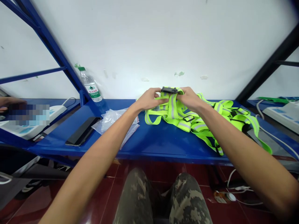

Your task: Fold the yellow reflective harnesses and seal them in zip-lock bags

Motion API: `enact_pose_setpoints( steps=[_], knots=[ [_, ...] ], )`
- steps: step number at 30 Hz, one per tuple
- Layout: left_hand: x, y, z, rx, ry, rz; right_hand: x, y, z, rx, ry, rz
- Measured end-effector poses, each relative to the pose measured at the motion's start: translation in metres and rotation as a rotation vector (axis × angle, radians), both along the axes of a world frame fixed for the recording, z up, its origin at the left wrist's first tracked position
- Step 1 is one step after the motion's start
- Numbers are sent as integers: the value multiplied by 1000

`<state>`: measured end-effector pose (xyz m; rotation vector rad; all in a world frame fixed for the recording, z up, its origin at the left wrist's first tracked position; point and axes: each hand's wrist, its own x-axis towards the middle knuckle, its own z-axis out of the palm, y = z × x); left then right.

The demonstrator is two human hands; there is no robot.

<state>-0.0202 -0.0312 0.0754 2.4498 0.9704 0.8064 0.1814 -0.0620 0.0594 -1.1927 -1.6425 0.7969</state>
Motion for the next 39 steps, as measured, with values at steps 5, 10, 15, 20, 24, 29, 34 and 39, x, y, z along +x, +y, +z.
enact_pose_setpoints(
  steps=[5,10,15,20,24,29,34,39],
  knots=[
    [-6,2,-8,75,-38,169,14,8,-2,-192,384,-170],
    [-8,11,-14,244,-77,320,38,18,-10,-279,395,-357],
    [-3,11,-12,297,-170,399,39,2,-8,-173,269,-250],
    [16,1,-17,278,-207,391,-1,-24,9,-64,-12,100],
    [18,1,-24,225,-246,302,-17,-23,9,-151,-71,-96],
    [4,3,-34,94,-266,259,9,-9,14,-223,550,-229],
    [3,-6,-36,-29,-249,127,19,-2,21,-382,735,-157],
    [13,-12,-24,-559,-441,-153,-1,-2,19,-401,571,-161]
  ],
)
